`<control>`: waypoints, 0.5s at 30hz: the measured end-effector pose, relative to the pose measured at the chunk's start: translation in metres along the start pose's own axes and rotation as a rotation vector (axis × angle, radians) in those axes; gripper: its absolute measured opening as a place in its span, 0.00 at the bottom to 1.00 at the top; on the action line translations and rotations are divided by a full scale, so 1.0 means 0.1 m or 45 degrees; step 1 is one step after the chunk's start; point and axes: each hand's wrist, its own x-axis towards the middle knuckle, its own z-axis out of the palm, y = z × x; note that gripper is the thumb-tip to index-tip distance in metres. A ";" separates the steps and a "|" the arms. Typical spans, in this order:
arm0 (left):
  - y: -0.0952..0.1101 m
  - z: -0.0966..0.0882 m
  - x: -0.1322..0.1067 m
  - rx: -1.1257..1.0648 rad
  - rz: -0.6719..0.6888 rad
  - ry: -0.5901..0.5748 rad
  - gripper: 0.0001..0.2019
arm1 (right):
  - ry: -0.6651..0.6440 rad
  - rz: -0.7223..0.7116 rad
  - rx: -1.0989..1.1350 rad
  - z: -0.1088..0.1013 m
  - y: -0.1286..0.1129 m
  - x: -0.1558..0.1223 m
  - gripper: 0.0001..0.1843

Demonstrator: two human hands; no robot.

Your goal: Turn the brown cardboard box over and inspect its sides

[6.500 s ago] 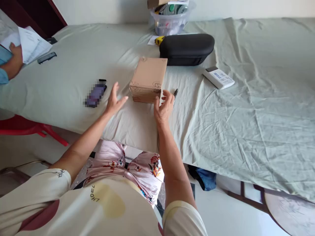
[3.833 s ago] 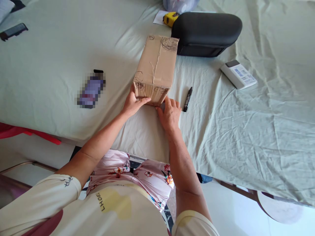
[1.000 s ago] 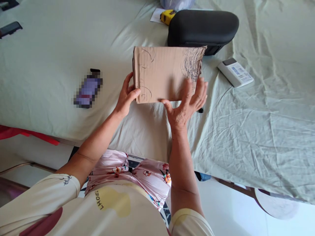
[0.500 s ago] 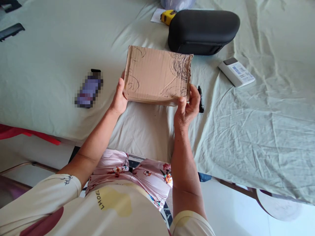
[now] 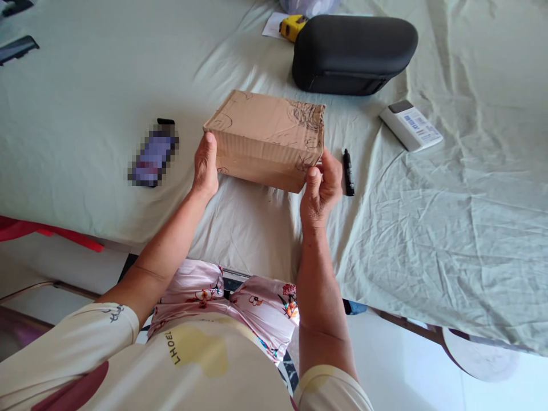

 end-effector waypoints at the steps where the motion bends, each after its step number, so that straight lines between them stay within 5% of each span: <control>1: -0.01 -0.02 0.02 0.005 -0.001 0.022 0.43 | 0.041 -0.015 -0.004 0.01 -0.02 0.00 0.34; 9: -0.02 -0.12 0.09 0.055 0.002 0.164 0.34 | -0.119 -0.037 -0.014 0.02 -0.09 0.00 0.33; 15: -0.11 -0.23 0.18 0.057 0.152 0.272 0.33 | -0.312 -0.120 0.048 0.00 -0.01 -0.01 0.45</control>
